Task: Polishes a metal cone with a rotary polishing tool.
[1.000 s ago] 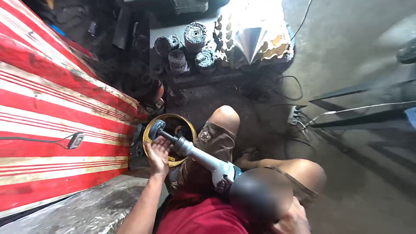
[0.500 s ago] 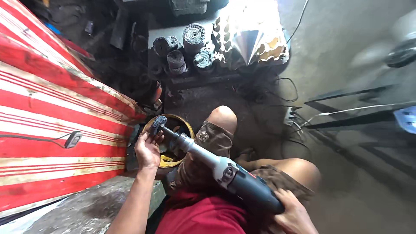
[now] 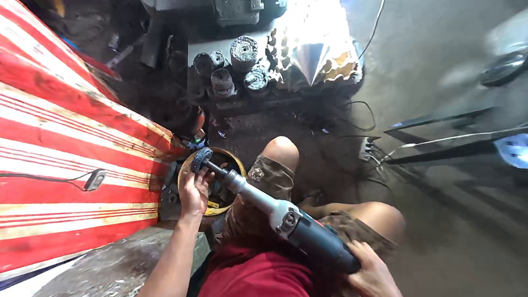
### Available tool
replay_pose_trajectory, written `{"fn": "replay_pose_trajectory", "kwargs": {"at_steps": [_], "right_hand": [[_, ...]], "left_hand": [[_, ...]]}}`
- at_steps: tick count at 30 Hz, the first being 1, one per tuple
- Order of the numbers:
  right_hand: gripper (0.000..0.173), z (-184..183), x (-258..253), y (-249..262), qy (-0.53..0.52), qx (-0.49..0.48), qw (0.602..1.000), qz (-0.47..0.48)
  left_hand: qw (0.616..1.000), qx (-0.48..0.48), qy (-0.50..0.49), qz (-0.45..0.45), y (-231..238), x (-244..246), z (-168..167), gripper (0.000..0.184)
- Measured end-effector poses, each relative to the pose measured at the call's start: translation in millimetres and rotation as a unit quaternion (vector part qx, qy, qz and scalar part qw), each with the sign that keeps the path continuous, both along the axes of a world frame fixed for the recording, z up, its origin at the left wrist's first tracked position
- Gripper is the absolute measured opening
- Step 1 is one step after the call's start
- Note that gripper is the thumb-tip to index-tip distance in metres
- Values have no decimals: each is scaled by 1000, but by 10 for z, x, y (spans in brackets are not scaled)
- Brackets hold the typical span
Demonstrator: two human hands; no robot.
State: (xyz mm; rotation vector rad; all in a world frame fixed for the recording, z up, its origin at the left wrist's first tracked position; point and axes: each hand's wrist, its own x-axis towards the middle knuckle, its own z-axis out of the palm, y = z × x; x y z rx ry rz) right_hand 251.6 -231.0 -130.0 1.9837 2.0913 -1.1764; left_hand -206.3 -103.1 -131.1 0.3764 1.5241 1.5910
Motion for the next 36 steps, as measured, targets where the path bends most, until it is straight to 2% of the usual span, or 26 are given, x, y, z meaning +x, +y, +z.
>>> {"fn": "replay_pose_trajectory", "kwargs": {"at_steps": [6,8,12,14,16,19,22,25,29,33,36], "right_hand": [[58,-18,-3,-9,-4,-4,1000,-5],[57,-25,0,-8,-8,-2,1000,-4],[55,17,-9,7,-11,0,1000,-2],[55,25,-25,5,-17,2,1000,-1],[56,2,-28,-11,-23,6,1000,0],[58,-21,-30,-15,-28,20,999,2],[57,-27,-44,5,-26,20,999,7],[58,-44,-43,-4,-26,26,999,5],[57,-71,-26,-39,-31,38,999,7],[58,-55,-19,-41,-26,27,999,5],[59,-67,-9,-45,-21,30,999,4]], "left_hand": [[997,-56,-26,-42,85,13,-243,48],[996,-71,-27,-43,124,6,-325,46],[989,-139,-19,39,137,21,-331,30],[986,-132,-24,101,115,44,-221,35],[988,-94,-7,124,85,40,-98,47],[993,-64,53,82,78,21,45,60],[993,-68,90,29,125,58,137,50],[996,-62,58,15,183,37,101,43],[999,9,6,-31,152,-19,-36,40],[994,35,-51,-93,89,-62,-123,54],[992,-1,-39,-119,30,-64,-210,73]]}}
